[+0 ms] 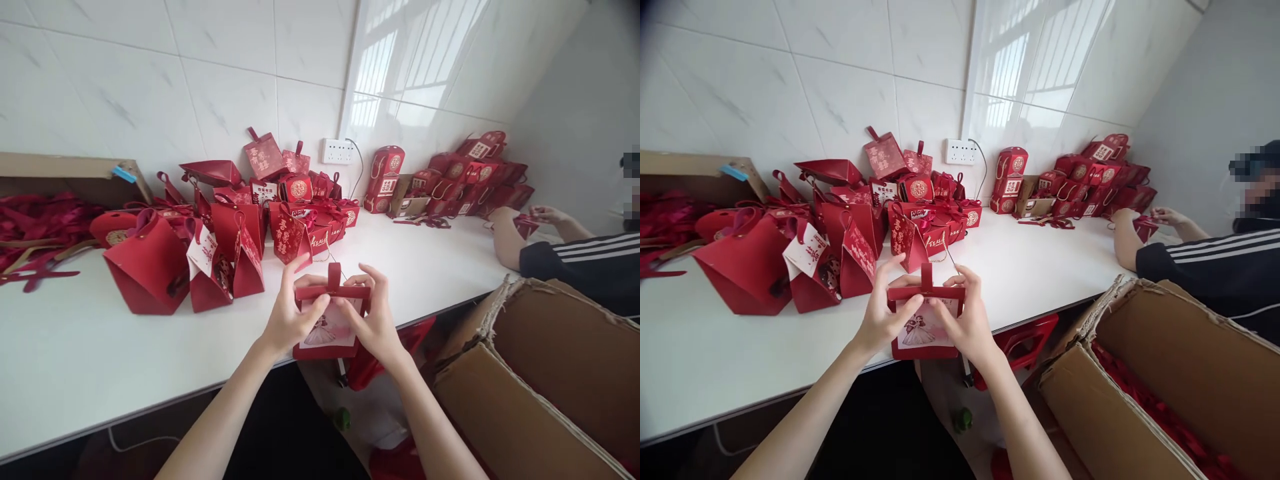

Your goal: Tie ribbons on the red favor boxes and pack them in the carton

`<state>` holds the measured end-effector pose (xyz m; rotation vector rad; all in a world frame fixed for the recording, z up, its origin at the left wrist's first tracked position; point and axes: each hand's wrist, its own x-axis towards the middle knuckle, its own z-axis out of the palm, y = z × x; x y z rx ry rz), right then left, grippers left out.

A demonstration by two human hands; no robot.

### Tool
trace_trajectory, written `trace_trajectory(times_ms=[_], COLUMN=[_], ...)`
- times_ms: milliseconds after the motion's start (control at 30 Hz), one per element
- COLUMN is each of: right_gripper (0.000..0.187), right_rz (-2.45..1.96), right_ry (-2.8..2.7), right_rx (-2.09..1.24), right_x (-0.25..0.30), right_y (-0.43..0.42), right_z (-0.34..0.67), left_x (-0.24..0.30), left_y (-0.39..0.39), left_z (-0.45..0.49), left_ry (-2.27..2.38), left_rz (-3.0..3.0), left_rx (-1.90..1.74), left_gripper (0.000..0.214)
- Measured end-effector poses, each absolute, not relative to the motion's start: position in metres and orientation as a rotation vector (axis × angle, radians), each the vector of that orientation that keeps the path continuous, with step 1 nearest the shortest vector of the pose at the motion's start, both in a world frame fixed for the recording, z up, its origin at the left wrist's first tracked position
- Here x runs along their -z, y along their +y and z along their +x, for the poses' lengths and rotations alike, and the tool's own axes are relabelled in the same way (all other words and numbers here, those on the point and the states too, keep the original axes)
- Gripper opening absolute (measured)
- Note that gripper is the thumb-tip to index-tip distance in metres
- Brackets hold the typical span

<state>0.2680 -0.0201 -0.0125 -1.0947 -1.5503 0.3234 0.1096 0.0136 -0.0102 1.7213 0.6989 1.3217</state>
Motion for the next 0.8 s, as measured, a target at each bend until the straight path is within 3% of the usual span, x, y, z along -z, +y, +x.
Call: trace_trajectory(times_ms=[67,167,267,333,500,633,800], right_gripper=[0.046,0.019,0.018,0.021,0.027,0.027,0.025], right_rz=[-1.104,-1.102,-1.011,-0.903,-0.749,-0.822,-0.891], right_ry=[-1.487,-1.425,-1.208,-0.958,-0.506,-0.377,-0.364], right_rx=[-0.461,-0.677,-0.803,-0.867,-0.924,-1.031,-1.288], right_x=[0.015,0.018,0.022,0.027,0.037,0.034,0.028], right_y=[-0.024,-0.030,-0.033,-0.035,-0.047,-0.061,-0.077], right_z=[0.273,0.284,0.294,0.298,0.291,0.282,0.285], left_x=[0.020,0.039,0.051,0.051,0.030,0.011,-0.006], left_y=[0.011,0.003,-0.008,-0.015,-0.034,-0.040,-0.039], left_z=[0.096,0.074,0.067,0.076,0.120,0.140,0.156], left_ry=[0.715,0.860,1.004,0.982,0.533,0.580,0.625], left_rz=[1.767,1.833,1.837,1.806,1.560,1.497,1.141], left_rx=[-1.197,-1.000,-0.901,-0.981,-1.636,-1.627,-1.464], left_gripper=[0.070,0.080,0.087,0.084,0.076,0.060,0.067])
